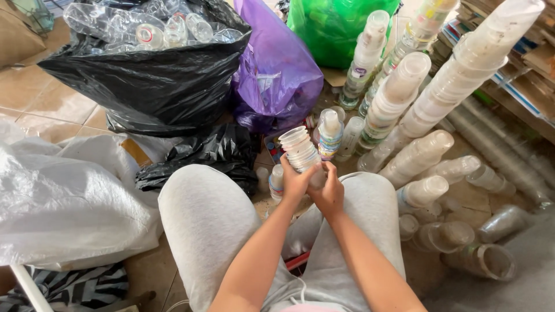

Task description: The person sorts and stacks clear plastic cups into organized columns.

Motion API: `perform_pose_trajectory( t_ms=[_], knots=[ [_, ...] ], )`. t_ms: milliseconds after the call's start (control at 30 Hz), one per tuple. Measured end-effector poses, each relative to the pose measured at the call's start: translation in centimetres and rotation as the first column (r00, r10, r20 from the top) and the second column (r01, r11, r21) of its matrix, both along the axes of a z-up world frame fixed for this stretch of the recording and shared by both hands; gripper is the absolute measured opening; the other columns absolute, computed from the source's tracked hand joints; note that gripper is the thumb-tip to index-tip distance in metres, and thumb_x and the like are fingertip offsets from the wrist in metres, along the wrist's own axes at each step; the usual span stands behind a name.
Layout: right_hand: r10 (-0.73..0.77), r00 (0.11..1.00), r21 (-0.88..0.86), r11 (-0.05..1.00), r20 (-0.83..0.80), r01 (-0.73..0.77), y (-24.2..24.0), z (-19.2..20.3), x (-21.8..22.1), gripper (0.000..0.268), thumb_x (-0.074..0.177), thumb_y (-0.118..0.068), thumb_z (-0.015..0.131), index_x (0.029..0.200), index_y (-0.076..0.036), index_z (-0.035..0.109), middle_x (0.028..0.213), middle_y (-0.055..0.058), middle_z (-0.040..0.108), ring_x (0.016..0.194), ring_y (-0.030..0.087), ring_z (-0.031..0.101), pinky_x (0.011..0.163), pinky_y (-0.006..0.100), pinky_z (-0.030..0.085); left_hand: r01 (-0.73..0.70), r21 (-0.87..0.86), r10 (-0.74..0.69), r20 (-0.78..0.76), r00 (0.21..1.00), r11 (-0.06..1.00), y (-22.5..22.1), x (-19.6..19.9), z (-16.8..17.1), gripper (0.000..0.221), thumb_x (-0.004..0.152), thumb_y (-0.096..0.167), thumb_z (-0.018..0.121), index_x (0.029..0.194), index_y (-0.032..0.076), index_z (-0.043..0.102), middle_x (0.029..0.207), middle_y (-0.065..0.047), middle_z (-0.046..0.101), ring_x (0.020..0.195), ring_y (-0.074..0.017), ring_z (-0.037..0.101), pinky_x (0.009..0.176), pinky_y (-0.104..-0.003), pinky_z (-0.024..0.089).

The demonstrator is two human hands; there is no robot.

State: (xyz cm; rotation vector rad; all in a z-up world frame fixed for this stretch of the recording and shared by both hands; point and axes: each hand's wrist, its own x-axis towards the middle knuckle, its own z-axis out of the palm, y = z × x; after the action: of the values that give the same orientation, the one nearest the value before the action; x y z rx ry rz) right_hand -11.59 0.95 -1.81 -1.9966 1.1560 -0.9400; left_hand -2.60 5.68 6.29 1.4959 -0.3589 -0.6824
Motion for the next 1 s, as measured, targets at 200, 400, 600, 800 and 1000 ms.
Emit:
perform_pose_trajectory(
  t_ms=[200,400,600,800,1000],
  knots=[
    [0.119,0.989,-0.005,0.993,0.085,-0.119,-0.9,1.1,0.2,0.086,0.057,-0.037,0.093,0.131,-0.022,0.051,0.122,0.006,0.068,0.104,0.034,0.07,0.093,0.05,0.057,0.001,0.113,-0.01,0.083,0.996,0.994,-0.5,1.2,-2.8,0.105,0.061,0.05,0.096,0.142,0.016,0.038,0.138,-0.023,0.059,0.134,-0.0391,0.054,0.113,-0.052,0.042],
    [0.181,0.979,0.136,0.972,0.092,-0.192,-0.9,1.9,0.5,0.079,0.057,-0.031,0.091,0.124,-0.019,0.049,0.119,0.016,0.066,0.114,0.043,0.066,0.098,0.057,0.053,0.113,0.146,-0.117,0.023,0.993,0.983,-1.7,4.4,-5.3,0.106,0.06,0.052,0.097,0.142,0.013,0.042,0.137,-0.027,0.059,0.132,-0.0423,0.054,0.111,-0.051,0.044],
    [0.168,0.952,0.316,0.916,0.255,-0.246,-1.4,0.5,-0.5,0.088,0.063,-0.028,0.094,0.13,-0.017,0.038,0.126,0.019,0.061,0.113,0.042,0.066,0.096,0.055,0.051,0.028,0.133,-0.036,0.056,0.998,0.991,-2.0,4.1,-3.6,0.093,0.072,0.047,0.091,0.144,0.016,0.042,0.138,-0.029,0.057,0.131,-0.0466,0.054,0.109,-0.056,0.045],
    [-0.045,0.778,0.578,0.697,0.627,-0.425,-0.8,-0.7,-0.6,0.068,0.077,-0.021,0.092,0.126,-0.014,0.045,0.104,0.005,0.064,0.087,0.017,0.068,0.068,0.03,0.062,-0.244,-0.384,0.269,0.013,0.963,0.89,-2.5,7.5,-4.6,0.084,0.079,0.018,0.091,0.143,0.011,0.038,0.142,-0.024,0.047,0.132,-0.0342,0.044,0.113,-0.054,0.034],
    [-0.375,0.631,0.713,0.133,0.679,-0.688,-3.6,0.7,-2.3,0.042,0.094,-0.056,0.06,0.126,-0.029,0.065,0.124,0.022,0.071,0.074,0.032,0.075,0.053,0.035,0.062,-0.529,-0.382,0.476,-0.231,0.849,0.758,-1.0,10.0,-3.2,0.11,0.086,0.029,0.093,0.161,0.025,0.012,0.165,-0.02,0.014,0.15,-0.0358,0.028,0.122,-0.056,0.027]
  ],
)
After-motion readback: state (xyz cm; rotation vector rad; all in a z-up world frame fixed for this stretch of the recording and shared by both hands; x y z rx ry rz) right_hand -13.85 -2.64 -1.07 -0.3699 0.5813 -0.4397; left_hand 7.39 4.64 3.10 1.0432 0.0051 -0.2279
